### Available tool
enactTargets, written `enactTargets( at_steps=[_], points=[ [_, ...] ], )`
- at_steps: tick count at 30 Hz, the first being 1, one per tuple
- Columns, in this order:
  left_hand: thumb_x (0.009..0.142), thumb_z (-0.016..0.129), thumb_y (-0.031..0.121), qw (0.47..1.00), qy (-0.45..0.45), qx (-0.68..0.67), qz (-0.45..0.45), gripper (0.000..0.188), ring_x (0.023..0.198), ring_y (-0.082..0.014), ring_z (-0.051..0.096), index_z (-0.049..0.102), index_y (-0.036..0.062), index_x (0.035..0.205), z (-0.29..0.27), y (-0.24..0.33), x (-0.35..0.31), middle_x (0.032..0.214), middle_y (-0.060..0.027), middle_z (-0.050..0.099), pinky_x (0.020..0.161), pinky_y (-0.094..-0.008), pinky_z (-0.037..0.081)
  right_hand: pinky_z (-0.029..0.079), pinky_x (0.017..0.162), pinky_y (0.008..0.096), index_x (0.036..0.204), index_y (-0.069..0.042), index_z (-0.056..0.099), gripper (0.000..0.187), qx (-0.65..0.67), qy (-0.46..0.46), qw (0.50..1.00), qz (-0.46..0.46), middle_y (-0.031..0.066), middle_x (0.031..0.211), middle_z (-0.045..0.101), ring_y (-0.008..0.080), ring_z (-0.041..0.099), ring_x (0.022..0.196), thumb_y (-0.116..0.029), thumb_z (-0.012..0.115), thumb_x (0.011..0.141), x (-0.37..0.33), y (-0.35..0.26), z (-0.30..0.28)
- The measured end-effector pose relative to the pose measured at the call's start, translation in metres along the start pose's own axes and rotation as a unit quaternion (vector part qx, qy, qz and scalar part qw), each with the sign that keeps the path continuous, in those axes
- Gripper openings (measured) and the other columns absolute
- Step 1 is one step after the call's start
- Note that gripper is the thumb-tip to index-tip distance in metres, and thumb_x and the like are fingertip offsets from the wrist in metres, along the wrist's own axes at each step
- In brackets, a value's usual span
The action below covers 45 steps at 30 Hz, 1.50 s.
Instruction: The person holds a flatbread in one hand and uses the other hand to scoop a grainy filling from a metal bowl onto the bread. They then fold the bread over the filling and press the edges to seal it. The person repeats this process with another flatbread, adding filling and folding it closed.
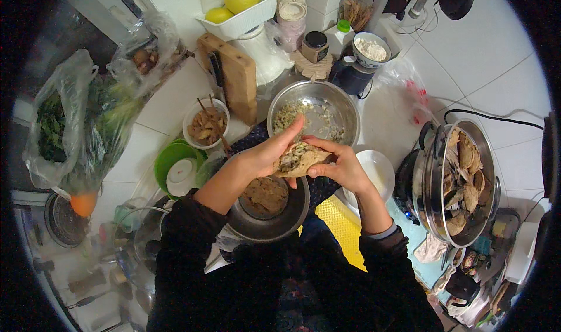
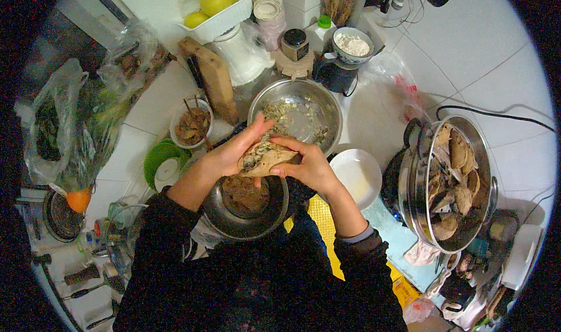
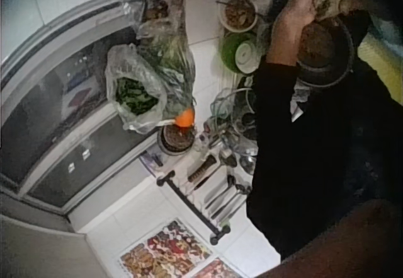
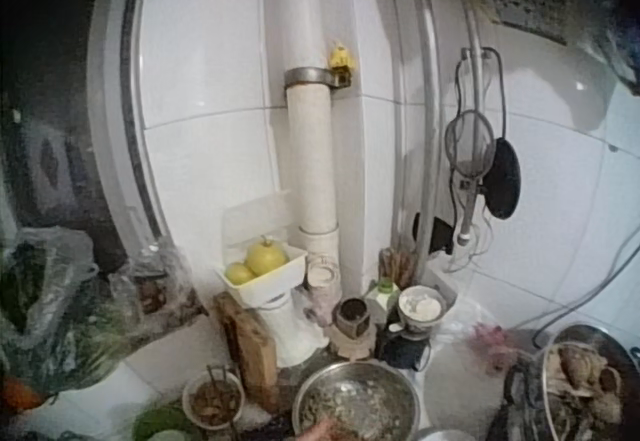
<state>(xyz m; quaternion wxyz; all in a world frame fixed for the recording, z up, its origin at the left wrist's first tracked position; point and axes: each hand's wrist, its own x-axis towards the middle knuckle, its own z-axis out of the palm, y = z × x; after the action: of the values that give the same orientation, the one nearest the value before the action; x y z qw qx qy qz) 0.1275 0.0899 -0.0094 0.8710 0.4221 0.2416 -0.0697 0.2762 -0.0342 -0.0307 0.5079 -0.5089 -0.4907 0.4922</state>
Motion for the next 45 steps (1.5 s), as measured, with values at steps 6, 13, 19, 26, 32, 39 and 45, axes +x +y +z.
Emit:
enactTargets(
  at_steps=[6,13,19,26,32,39,45],
  points=[
    [0.085,0.036,0.060,0.989,0.029,0.002,0.144,0.072,0.096,-0.0186,0.056,0.023,0.0113,0.137,0.008,-0.001,-0.027,0.124,-0.0124,0.043,0.055,-0.0311,0.054,0.044,0.084,0.0263,0.114,0.002,0.052,0.051,0.102,0.122,0.987,-0.005,0.0071,0.102,0.060,0.0128,0.055,0.092,-0.009,0.074,0.069,-0.001,0.010,0.012],
    [0.082,0.060,0.009,0.834,0.183,0.349,0.387,0.048,0.105,-0.0178,0.052,0.042,0.0046,0.126,0.017,-0.019,-0.034,0.126,-0.0116,0.045,0.078,-0.0273,0.049,0.044,0.084,0.0263,0.112,0.002,0.053,0.049,0.124,0.139,0.982,-0.009,0.0073,0.103,0.060,0.0134,0.056,0.093,-0.009,0.074,0.069,-0.002,0.003,0.020],
    [0.081,0.059,0.003,0.738,0.247,0.425,0.462,0.025,0.100,-0.0227,0.057,0.060,0.0022,0.106,0.018,-0.023,-0.035,0.116,-0.0147,0.055,0.082,-0.0294,0.047,0.044,0.083,0.0260,0.110,0.002,0.054,0.048,0.125,0.166,0.978,-0.011,0.0064,0.102,0.060,0.0133,0.056,0.092,-0.009,0.074,0.068,-0.003,0.002,0.023],
    [0.079,0.059,0.000,0.732,0.304,0.384,0.473,0.027,0.098,-0.0225,0.058,0.061,0.0018,0.106,0.017,-0.033,-0.029,0.110,-0.0156,0.058,0.082,-0.0295,0.047,0.044,0.082,0.0256,0.108,0.001,0.056,0.046,0.119,0.174,0.977,-0.014,0.0050,0.100,0.061,0.0125,0.056,0.091,-0.010,0.075,0.067,-0.002,0.000,0.026],
    [0.075,0.059,-0.008,0.724,0.356,0.314,0.501,0.031,0.092,-0.0199,0.061,0.061,0.0011,0.104,0.030,-0.037,-0.025,0.101,-0.0134,0.062,0.079,-0.0282,0.048,0.045,0.081,0.0254,0.108,0.001,0.055,0.046,0.109,0.176,0.978,-0.023,0.0050,0.099,0.061,0.0124,0.056,0.089,-0.010,0.075,0.068,-0.003,-0.003,0.029],
    [0.073,0.058,-0.012,0.631,0.401,0.375,0.547,0.027,0.087,-0.0204,0.062,0.062,-0.0013,0.098,0.036,-0.036,-0.019,0.094,-0.0126,0.064,0.077,-0.0285,0.049,0.045,0.080,0.0252,0.109,0.002,0.055,0.046,0.137,0.189,0.972,-0.012,0.0058,0.098,0.061,0.0123,0.057,0.088,-0.008,0.074,0.068,-0.004,-0.005,0.032],
    [0.071,0.060,-0.011,0.575,0.409,0.428,0.565,0.028,0.082,-0.0254,0.063,0.062,-0.0014,0.097,0.026,-0.037,-0.009,0.088,-0.0143,0.064,0.071,-0.0303,0.051,0.046,0.079,0.0255,0.110,0.003,0.054,0.046,0.132,0.212,0.968,-0.001,0.0070,0.097,0.061,0.0133,0.057,0.087,-0.008,0.073,0.070,-0.001,0.004,0.035]
  ],
)
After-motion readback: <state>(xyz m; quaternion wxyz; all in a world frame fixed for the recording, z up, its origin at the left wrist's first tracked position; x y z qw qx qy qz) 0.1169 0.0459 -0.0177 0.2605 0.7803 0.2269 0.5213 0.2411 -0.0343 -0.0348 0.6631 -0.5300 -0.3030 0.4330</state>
